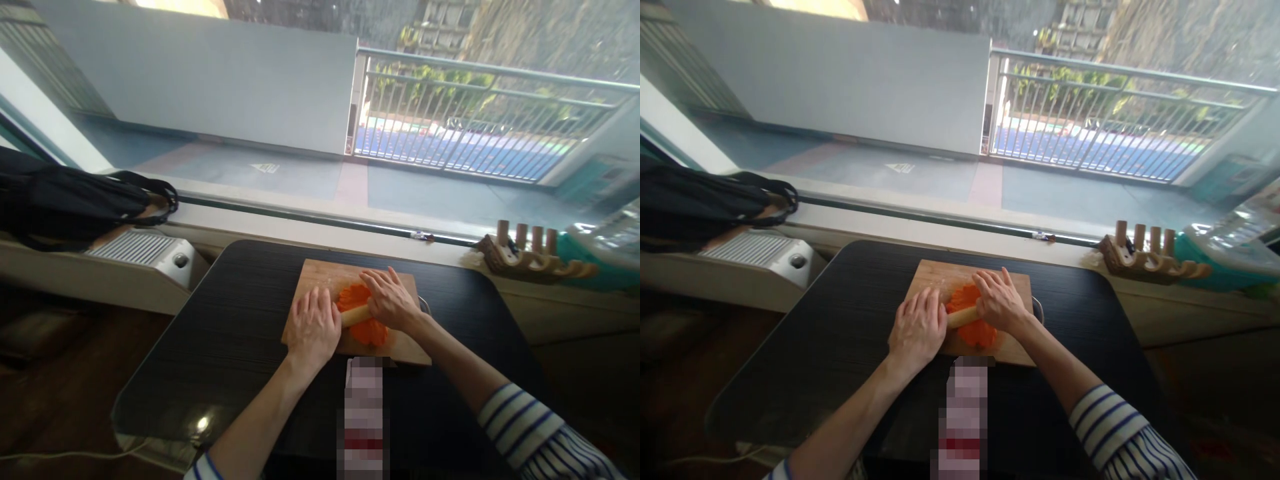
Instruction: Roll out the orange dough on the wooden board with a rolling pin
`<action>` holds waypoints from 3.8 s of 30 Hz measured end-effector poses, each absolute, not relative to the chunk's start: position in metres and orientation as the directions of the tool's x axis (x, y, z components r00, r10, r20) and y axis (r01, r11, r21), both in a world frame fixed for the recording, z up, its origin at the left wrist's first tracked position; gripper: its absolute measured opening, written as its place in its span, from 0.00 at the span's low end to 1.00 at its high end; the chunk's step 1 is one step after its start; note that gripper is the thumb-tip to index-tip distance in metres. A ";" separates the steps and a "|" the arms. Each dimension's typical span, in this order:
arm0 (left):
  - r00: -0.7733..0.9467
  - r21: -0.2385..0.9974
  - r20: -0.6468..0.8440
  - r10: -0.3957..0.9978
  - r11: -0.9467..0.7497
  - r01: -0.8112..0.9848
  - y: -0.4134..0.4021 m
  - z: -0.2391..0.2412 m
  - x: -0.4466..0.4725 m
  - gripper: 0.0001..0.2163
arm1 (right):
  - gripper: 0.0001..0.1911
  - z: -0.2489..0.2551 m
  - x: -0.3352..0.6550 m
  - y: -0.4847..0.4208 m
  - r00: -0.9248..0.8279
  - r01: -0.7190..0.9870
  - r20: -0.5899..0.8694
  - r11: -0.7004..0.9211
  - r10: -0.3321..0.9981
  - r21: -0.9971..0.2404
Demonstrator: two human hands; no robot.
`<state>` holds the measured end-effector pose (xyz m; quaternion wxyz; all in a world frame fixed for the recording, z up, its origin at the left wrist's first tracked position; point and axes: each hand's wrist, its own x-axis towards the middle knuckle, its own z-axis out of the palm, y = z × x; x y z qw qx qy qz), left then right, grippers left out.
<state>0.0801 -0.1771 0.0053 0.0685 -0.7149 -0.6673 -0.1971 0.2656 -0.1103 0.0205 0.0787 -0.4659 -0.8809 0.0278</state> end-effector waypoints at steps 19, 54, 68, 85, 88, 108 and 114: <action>0.037 0.206 0.330 0.943 -0.110 0.972 -0.154 -0.002 0.069 0.20 | 0.23 0.019 0.254 -0.095 -0.490 0.856 0.136 0.505 0.861 -0.112; 0.078 0.186 0.377 0.923 -0.158 0.970 -0.091 0.007 0.056 0.18 | 0.19 0.012 0.246 -0.085 -0.307 0.916 0.209 0.348 0.929 -0.202; 0.163 0.098 0.274 0.948 -0.196 0.976 -0.103 0.006 0.056 0.20 | 0.21 0.014 0.245 -0.109 -0.260 0.949 0.148 0.281 0.954 -0.144; 0.145 0.095 0.318 0.937 -0.184 0.978 -0.170 0.003 0.061 0.22 | 0.31 -0.006 0.249 -0.165 -0.308 0.931 0.348 0.357 0.885 -0.082; 0.131 0.106 0.317 0.939 -0.172 0.979 -0.183 0.002 0.062 0.22 | 0.31 -0.008 0.251 -0.175 -0.348 0.913 0.373 0.401 0.860 -0.074; 0.285 0.120 0.390 0.875 -0.356 0.927 -0.219 -0.005 0.050 0.15 | 0.20 -0.013 0.273 -0.204 -0.485 0.828 0.390 0.554 0.782 -0.081; 0.259 0.181 0.376 0.890 -0.345 0.921 -0.207 0.013 0.063 0.14 | 0.15 0.011 0.287 -0.187 -0.524 0.804 0.378 0.590 0.764 -0.078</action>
